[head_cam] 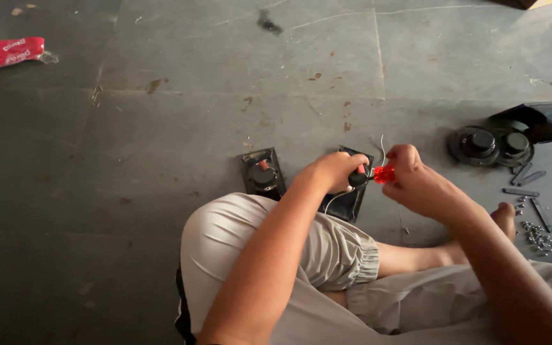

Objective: The person sits on the floor and uses a red-handled screwdriver to tighten screws on small black electrical components. They handle wires and fasteners, repeatedly adjusting and securing parts of the devices.

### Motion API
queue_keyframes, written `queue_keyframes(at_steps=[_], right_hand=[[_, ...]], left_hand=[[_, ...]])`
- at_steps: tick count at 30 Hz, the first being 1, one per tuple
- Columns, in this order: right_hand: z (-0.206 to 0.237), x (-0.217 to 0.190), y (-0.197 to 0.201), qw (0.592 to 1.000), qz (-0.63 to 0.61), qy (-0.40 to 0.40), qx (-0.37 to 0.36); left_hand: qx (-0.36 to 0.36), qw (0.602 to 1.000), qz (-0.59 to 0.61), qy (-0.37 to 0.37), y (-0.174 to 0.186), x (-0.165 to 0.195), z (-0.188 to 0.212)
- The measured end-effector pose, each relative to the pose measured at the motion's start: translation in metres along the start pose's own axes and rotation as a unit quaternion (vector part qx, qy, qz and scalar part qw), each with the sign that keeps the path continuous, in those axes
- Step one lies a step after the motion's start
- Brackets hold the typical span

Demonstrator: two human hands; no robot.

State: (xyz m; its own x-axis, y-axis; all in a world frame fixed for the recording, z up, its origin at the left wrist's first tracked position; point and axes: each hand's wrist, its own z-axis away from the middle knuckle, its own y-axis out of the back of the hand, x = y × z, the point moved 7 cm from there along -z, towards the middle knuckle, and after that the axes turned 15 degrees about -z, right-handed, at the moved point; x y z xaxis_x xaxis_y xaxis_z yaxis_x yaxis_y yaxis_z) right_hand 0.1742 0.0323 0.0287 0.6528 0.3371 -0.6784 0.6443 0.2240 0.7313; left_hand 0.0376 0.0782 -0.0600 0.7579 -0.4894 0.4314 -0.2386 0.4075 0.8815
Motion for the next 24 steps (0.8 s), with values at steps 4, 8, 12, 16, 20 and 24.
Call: queue_keyframes(at_steps=[4,8,12,16,20,24], right_hand=[[-0.001,0.010,0.005,0.971,0.188,-0.137,-0.060],[-0.004,0.019,0.008,0.952,0.175,-0.249,-0.024],[-0.006,-0.011,0.010,0.998,0.051,-0.014,0.031],[-0.001,-0.018,0.002,0.993,0.110,-0.021,-0.023],[-0.002,-0.004,0.001,0.963,0.156,-0.221,0.002],[-0.003,-0.021,0.002,0.986,0.130,-0.076,0.076]], left_hand=[[0.006,1.000,0.026,-0.011,0.002,0.003,0.002],[0.012,1.000,0.008,0.006,0.002,0.000,0.001],[0.009,1.000,0.016,-0.010,-0.001,0.000,-0.001],[0.011,0.999,0.034,-0.007,-0.003,-0.002,-0.002],[0.006,1.000,0.009,-0.020,-0.005,-0.001,-0.004],[0.000,1.000,0.028,-0.013,-0.005,-0.002,-0.005]])
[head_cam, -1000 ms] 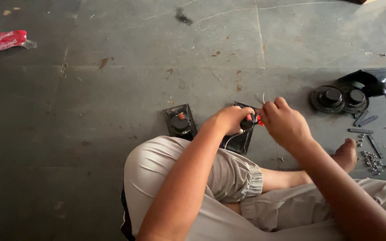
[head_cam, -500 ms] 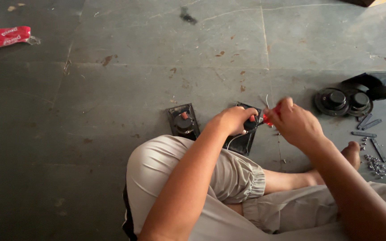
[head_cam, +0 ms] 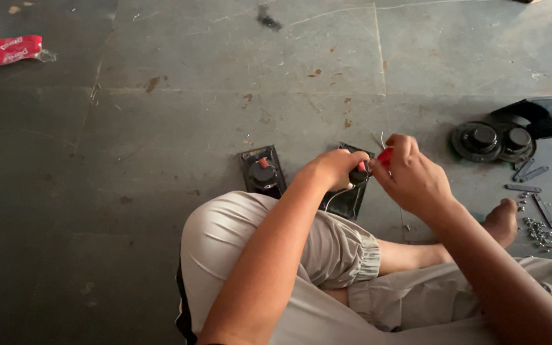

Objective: The person sits on the floor and uses a red-handled screwdriver to tighten screws on small black electrical components. They handle wires and fasteners, repeatedly adjusting and securing parts of the devices.

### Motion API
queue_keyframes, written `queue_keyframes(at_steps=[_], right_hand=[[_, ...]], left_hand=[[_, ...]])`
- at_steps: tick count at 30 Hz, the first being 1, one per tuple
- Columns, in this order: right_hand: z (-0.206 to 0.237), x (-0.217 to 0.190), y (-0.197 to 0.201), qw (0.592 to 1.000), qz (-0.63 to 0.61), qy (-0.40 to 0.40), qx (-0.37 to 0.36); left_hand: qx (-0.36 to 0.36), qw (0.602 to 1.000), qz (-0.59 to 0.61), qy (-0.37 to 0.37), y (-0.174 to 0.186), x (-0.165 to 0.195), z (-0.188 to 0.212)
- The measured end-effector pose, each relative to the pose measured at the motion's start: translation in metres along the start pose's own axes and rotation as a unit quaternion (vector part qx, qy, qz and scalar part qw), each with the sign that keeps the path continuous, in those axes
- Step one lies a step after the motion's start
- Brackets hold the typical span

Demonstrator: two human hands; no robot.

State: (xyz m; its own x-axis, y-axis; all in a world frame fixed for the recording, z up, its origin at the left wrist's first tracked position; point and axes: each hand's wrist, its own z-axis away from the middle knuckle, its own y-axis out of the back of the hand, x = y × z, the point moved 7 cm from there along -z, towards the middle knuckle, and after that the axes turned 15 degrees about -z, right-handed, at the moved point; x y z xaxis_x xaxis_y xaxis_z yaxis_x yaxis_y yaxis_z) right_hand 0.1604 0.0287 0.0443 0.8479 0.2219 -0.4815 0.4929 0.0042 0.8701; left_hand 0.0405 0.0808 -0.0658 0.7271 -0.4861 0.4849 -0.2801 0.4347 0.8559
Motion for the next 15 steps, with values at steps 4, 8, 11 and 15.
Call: queue_keyframes(at_steps=[4,8,11,15], right_hand=[[0.008,-0.009,-0.011,0.965,0.161,0.202,-0.038],[0.005,0.020,-0.024,0.956,0.254,0.060,-0.138],[0.005,0.021,-0.012,0.998,0.008,-0.021,-0.060],[0.009,0.003,-0.004,0.990,-0.060,0.088,-0.087]], left_hand=[[0.009,0.999,-0.035,-0.006,0.003,0.003,0.004],[0.015,1.000,0.001,0.007,0.006,0.004,0.008],[0.033,0.999,-0.001,-0.002,0.009,0.005,0.008],[0.006,0.999,-0.030,-0.011,0.005,0.006,0.003]])
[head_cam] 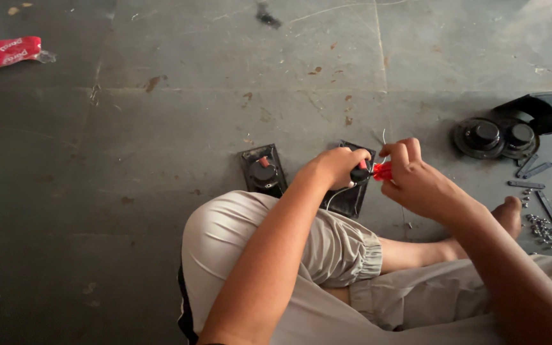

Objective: The person sits on the floor and uses a red-handled screwdriver to tighten screws on small black electrical components. They handle wires and fasteners, repeatedly adjusting and securing parts of the devices.

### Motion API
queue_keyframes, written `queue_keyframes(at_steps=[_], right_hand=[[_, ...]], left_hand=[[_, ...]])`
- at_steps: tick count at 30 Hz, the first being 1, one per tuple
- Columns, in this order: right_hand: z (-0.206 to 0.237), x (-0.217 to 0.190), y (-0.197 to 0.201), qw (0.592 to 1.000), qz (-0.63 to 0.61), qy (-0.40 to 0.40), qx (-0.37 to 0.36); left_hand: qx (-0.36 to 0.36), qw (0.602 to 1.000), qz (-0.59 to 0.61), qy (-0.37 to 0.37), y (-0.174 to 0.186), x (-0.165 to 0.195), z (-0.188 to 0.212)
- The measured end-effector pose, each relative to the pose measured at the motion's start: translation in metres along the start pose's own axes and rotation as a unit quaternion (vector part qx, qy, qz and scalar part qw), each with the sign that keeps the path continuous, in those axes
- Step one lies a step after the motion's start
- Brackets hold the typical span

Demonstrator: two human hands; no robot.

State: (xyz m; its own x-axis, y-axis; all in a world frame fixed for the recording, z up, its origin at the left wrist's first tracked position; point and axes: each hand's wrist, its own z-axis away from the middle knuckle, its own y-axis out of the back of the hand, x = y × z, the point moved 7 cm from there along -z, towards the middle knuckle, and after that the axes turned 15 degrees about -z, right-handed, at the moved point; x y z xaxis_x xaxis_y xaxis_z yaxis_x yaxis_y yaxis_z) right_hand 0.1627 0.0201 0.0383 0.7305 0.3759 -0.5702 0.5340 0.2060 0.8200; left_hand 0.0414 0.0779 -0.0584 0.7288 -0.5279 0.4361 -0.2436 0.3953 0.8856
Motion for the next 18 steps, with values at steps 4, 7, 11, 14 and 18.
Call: queue_keyframes(at_steps=[4,7,11,14,18], right_hand=[[-0.007,-0.008,0.004,0.993,0.111,0.049,0.007],[-0.013,0.007,0.002,0.984,0.158,-0.082,0.020],[-0.009,0.027,-0.007,0.965,0.133,-0.227,0.009],[-0.009,-0.010,0.000,0.981,0.150,0.090,0.084],[-0.004,-0.009,0.013,0.981,0.109,0.141,0.070]], left_hand=[[0.004,1.000,0.000,-0.002,-0.002,-0.002,-0.002],[-0.008,0.999,0.025,0.025,-0.004,-0.006,0.000],[0.000,0.999,0.026,0.025,-0.002,-0.006,0.003],[-0.007,1.000,0.011,0.027,-0.002,-0.006,0.004],[-0.004,0.999,0.027,0.020,0.000,-0.005,0.004]])
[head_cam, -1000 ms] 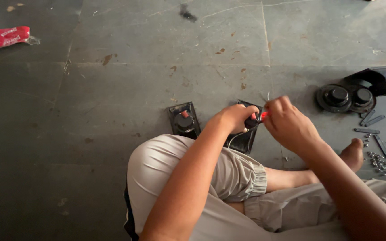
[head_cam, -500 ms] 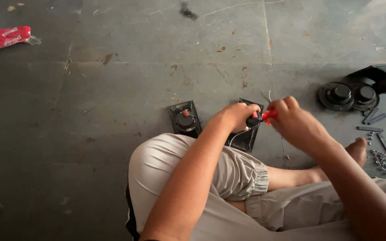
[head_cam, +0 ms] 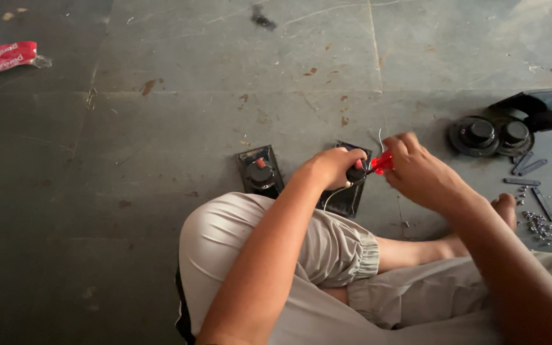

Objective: The person sits on the floor and uses a red-handled screwdriver to tighten screws on small black electrical components. They handle wires and fasteners, repeatedly adjusting and securing parts of the devices.

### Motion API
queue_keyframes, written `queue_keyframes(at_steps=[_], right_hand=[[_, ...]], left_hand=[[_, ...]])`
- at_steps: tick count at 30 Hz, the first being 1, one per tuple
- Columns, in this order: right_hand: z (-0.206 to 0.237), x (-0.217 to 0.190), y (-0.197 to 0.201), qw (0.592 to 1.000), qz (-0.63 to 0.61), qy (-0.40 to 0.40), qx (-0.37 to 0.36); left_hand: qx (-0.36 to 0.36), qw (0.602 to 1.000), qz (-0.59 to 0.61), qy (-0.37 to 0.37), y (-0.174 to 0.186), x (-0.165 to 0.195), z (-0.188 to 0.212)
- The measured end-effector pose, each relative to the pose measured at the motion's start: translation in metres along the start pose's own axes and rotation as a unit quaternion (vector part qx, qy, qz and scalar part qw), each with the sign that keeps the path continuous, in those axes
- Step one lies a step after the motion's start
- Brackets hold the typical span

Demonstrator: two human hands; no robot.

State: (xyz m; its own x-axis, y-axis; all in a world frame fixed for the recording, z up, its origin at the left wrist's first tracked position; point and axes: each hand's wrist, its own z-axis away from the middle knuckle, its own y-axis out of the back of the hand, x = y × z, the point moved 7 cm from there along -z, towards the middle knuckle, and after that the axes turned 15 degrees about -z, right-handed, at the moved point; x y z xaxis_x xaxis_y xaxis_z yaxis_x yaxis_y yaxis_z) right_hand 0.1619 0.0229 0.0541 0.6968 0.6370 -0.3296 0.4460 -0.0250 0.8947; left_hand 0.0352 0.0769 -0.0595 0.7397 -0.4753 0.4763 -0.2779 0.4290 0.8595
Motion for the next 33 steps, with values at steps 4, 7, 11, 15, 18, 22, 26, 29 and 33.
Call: queue_keyframes(at_steps=[4,7,11,15,18,22,26,29,33], right_hand=[[-0.001,0.007,-0.013,0.984,0.009,-0.149,-0.096],[0.000,0.001,-0.021,0.963,0.025,-0.247,-0.102],[0.000,-0.005,-0.012,0.976,-0.025,-0.211,-0.049],[0.001,0.007,-0.015,0.965,-0.187,-0.133,-0.129],[0.006,0.024,-0.021,0.951,-0.190,-0.184,-0.157],[0.001,0.019,-0.014,0.957,-0.202,-0.174,-0.109],[-0.004,0.019,-0.007,0.967,-0.052,-0.235,-0.083],[0.002,0.023,-0.011,0.950,-0.011,-0.309,-0.048],[0.004,0.017,-0.012,0.976,-0.084,-0.198,-0.029]], left_hand=[[0.013,1.000,0.015,-0.009,0.005,0.004,0.002],[-0.003,0.999,-0.036,0.005,0.006,0.005,0.005],[-0.018,1.000,-0.022,0.007,0.007,0.007,0.005],[-0.011,1.000,-0.002,0.000,0.006,0.008,0.002],[-0.016,1.000,-0.009,0.010,0.002,0.005,0.001],[-0.010,1.000,-0.015,-0.007,0.004,0.007,0.001],[-0.029,0.999,-0.005,0.012,0.003,0.006,0.003],[-0.024,0.999,-0.010,0.018,0.005,0.007,0.003],[-0.036,0.999,-0.001,0.022,0.003,0.007,0.003]])
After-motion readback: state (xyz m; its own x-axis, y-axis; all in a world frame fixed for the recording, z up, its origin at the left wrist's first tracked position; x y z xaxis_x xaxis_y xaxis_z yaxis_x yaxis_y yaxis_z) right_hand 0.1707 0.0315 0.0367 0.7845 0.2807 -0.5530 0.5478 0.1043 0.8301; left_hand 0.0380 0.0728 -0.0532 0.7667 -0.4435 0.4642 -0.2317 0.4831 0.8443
